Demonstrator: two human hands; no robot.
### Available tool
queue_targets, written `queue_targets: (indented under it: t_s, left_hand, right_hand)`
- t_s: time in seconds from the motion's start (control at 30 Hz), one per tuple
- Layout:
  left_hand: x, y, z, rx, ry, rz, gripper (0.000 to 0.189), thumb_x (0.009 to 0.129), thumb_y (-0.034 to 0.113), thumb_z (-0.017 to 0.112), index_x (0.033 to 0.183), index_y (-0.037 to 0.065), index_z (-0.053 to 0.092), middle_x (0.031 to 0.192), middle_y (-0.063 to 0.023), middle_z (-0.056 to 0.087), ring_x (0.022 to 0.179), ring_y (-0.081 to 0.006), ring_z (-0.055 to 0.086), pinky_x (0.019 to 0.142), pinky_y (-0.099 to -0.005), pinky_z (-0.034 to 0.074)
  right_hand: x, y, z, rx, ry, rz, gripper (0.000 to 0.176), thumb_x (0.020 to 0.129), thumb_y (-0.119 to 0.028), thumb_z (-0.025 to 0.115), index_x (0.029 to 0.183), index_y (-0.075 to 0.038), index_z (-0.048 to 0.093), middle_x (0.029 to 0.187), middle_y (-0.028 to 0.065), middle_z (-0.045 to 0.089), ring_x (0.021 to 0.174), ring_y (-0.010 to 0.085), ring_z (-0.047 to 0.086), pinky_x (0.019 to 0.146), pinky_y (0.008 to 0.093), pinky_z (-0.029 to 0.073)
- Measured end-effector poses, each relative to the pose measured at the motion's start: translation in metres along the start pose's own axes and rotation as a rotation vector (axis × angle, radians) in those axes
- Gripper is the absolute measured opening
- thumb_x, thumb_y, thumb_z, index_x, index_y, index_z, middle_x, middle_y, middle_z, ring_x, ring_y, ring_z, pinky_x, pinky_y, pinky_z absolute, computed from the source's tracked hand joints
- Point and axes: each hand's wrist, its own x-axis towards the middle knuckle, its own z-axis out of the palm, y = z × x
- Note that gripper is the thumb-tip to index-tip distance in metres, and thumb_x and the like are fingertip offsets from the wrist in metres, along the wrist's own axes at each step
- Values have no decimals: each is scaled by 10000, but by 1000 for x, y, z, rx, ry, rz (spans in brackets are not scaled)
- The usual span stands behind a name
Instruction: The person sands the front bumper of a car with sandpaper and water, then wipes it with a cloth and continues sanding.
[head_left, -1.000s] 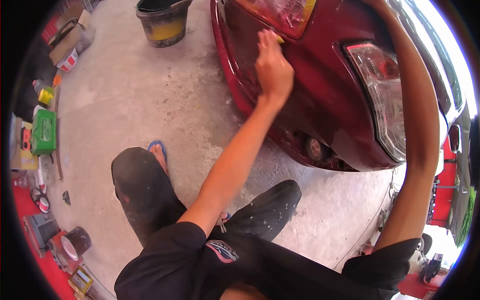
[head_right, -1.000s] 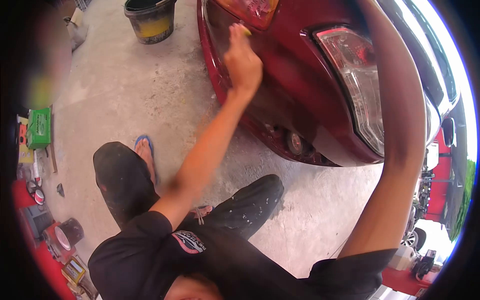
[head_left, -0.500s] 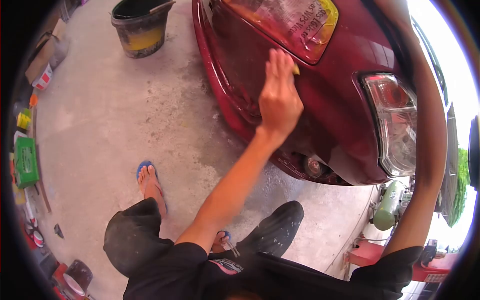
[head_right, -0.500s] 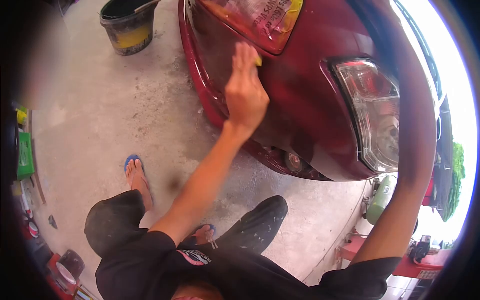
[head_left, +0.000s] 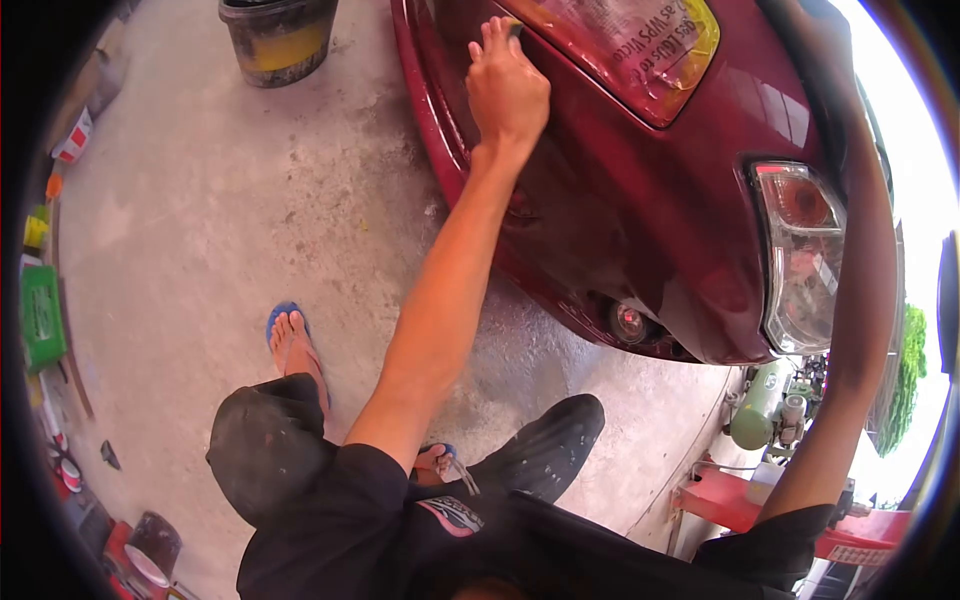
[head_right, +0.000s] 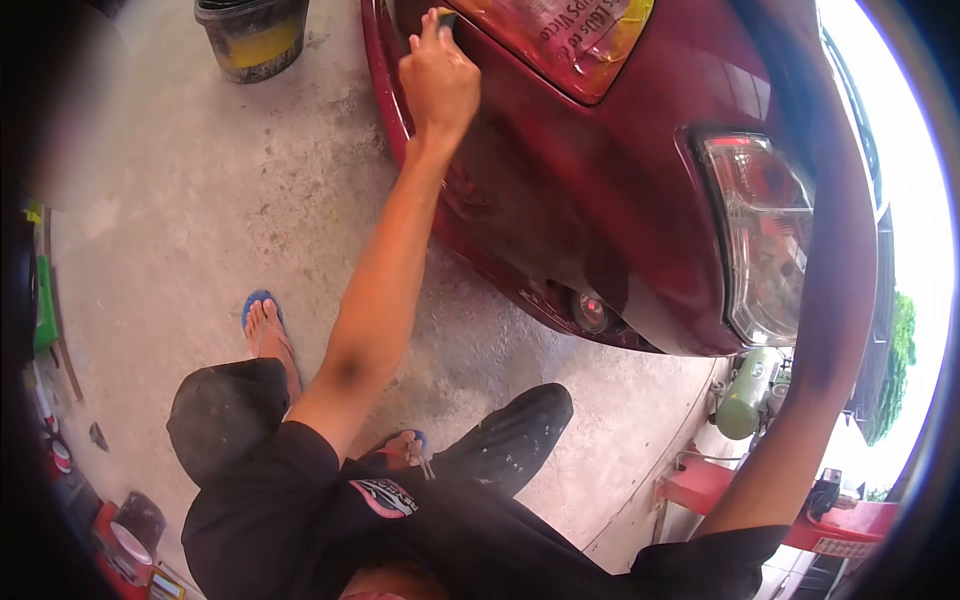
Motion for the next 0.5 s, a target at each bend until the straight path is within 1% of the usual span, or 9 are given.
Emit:
queue_targets:
  t_s: [0.1,0.13,0.2,0.23,0.27,0.33,0.4,0.47,0.5]
  left_hand:
    - [-68,38,-8,-24,23,231,374,1009,-6,552,1360,-116,618,1415,-296,622,1385,-438,552,1191,-527,432]
    - [-85,52,-10,-102,-14,176,397,984,-42,566,1372,-109,613,1416,-284,631,1413,-404,542,1209,-534,407]
    - [-58,30,-3,-74,67,233,388,1009,4,555,1378,-107,606,1409,-299,627,1380,-434,559,1182,-521,444]
    - [-30,11,3,-43,115,202,390,1037,60,545,1386,-107,593,1355,-311,649,1323,-448,596,1135,-492,492]
    - [-5,0,2,-66,58,-27,372,1051,87,525,1353,-111,617,1281,-319,677,1252,-456,633,1078,-481,532]
    - [23,-10,1,-146,22,-140,375,1014,56,537,1323,-135,632,1368,-325,632,1322,-447,596,1157,-485,474]
    - [-5,-2,0,-134,150,129,333,1018,58,563,1282,-98,690,1290,-316,678,1259,-420,653,1059,-454,544]
    - [-55,26,-15,-187,40,257,353,991,65,642,1322,-42,699,1335,-275,677,1321,-427,614,1089,-409,522]
    - [-55,20,-12,-135,83,295,344,996,80,651,1318,-27,706,1300,-266,698,1281,-424,640,1057,-411,539]
  right_hand:
    - [6,3,-6,-12,14,9,279,977,-274,671,874,-17,703,730,52,628,673,132,572,653,322,478]
    - [6,4,-6,-15,13,11,279,979,-275,669,879,-17,704,734,50,630,677,130,573,655,320,479]
    - [6,5,-3,-19,5,17,281,984,-279,666,889,-18,707,742,46,633,684,127,575,660,316,479]
    - [5,4,-2,-22,-2,16,281,987,-280,664,894,-19,709,746,45,635,687,125,575,662,314,480]
    - [5,4,0,-22,-4,19,282,989,-282,663,898,-19,710,751,43,637,691,123,576,665,312,480]
    - [4,5,-2,-22,-2,21,284,994,-285,660,908,-20,713,759,39,640,698,120,578,670,308,481]
    - [4,7,-4,-23,7,28,286,999,-288,656,918,-20,716,767,36,644,705,117,579,674,304,481]
    - [4,11,-1,-18,13,36,288,1004,-292,653,928,-21,719,775,32,647,712,113,581,679,300,482]
    - [3,12,0,-17,12,41,290,1006,-293,652,933,-21,720,779,31,649,716,112,581,681,298,483]
